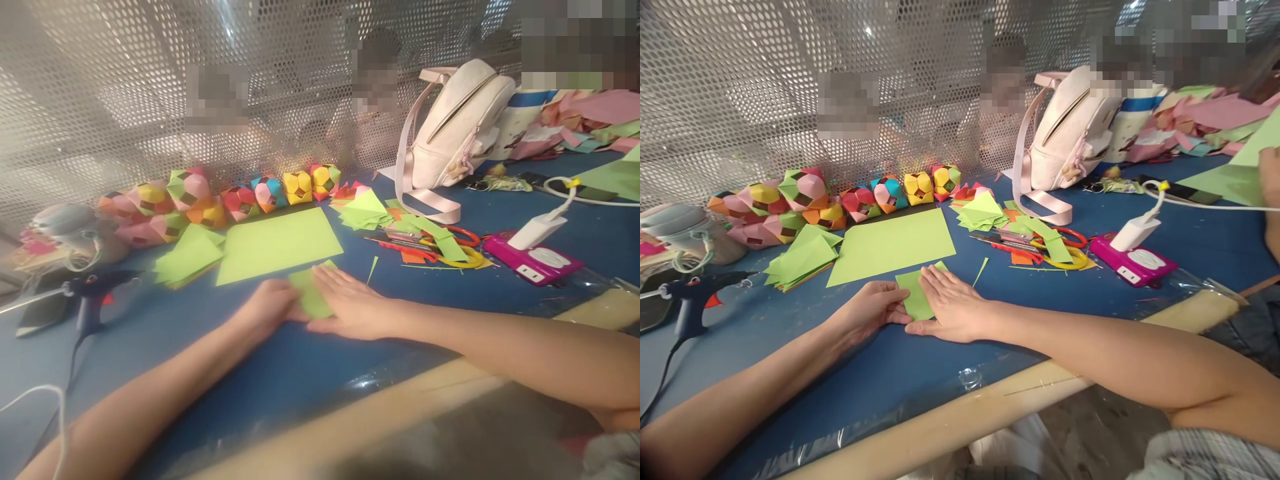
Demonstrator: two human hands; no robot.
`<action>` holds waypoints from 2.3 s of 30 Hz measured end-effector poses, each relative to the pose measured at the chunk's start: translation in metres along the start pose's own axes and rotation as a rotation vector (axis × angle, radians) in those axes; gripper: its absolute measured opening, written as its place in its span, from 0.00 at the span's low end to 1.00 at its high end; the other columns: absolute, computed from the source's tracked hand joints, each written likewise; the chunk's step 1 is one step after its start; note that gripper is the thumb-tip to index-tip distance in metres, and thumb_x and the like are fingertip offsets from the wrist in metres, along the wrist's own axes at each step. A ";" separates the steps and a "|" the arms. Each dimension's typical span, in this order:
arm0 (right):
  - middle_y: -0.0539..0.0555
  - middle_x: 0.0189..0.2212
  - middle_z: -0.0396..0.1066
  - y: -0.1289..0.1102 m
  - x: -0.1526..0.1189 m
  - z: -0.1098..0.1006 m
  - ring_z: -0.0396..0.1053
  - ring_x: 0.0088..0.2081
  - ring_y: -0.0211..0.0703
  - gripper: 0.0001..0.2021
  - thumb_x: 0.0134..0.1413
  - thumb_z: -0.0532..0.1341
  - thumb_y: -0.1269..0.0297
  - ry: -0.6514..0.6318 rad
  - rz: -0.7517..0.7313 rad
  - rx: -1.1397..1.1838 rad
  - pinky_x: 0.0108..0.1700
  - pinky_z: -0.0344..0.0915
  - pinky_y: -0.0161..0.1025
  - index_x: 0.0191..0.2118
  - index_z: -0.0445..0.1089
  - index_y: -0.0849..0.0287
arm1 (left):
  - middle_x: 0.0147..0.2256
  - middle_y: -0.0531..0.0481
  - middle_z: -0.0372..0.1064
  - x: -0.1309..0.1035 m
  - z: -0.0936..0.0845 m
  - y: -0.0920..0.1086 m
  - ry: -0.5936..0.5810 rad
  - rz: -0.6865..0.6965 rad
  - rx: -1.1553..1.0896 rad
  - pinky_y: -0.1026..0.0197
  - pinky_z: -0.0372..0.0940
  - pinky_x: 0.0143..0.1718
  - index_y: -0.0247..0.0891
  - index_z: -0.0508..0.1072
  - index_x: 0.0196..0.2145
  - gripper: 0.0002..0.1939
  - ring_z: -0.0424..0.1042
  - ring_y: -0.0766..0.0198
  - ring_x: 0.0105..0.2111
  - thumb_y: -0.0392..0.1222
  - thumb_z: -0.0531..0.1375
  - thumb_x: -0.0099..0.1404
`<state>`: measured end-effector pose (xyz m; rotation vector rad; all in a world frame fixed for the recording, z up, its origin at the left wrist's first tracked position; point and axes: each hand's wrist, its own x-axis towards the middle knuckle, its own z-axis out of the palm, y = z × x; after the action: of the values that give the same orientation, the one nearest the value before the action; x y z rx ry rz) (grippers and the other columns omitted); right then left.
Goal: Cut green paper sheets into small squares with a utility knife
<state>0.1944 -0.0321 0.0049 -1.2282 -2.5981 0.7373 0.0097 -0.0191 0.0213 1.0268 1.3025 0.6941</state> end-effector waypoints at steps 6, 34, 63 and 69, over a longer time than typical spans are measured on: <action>0.65 0.69 0.29 -0.002 -0.001 0.000 0.26 0.69 0.57 0.50 0.56 0.45 0.33 -0.029 0.069 -0.057 0.69 0.31 0.50 0.69 0.38 0.73 | 0.16 0.51 0.64 -0.001 0.002 0.003 0.004 -0.012 0.009 0.64 0.69 0.23 0.33 0.63 0.18 0.13 0.69 0.67 0.16 0.31 0.62 0.56; 0.64 0.69 0.39 0.000 0.003 -0.005 0.35 0.69 0.54 0.45 0.59 0.33 0.35 0.030 0.066 -0.031 0.67 0.36 0.51 0.68 0.46 0.68 | 0.33 0.46 0.69 -0.004 -0.005 -0.024 0.072 1.004 1.461 0.60 0.65 0.35 0.36 0.69 0.33 0.13 0.68 0.60 0.34 0.44 0.50 0.71; 0.69 0.69 0.36 0.015 0.009 -0.011 0.34 0.69 0.57 0.48 0.58 0.35 0.34 -0.001 0.072 -0.188 0.67 0.36 0.53 0.68 0.42 0.75 | 0.32 0.47 0.67 -0.002 -0.002 -0.025 0.141 0.993 1.566 0.61 0.62 0.31 0.36 0.69 0.32 0.16 0.67 0.60 0.32 0.49 0.50 0.70; 0.67 0.69 0.29 0.024 -0.001 -0.015 0.26 0.69 0.55 0.48 0.57 0.38 0.33 -0.055 -0.002 -0.205 0.68 0.29 0.55 0.69 0.37 0.73 | 0.32 0.46 0.67 0.000 -0.003 -0.026 0.139 1.033 1.588 0.61 0.63 0.31 0.35 0.69 0.32 0.17 0.66 0.61 0.31 0.49 0.49 0.71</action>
<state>0.2162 -0.0144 0.0053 -1.2754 -2.7768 0.5222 0.0036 -0.0298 -0.0016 3.0968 1.2672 0.3114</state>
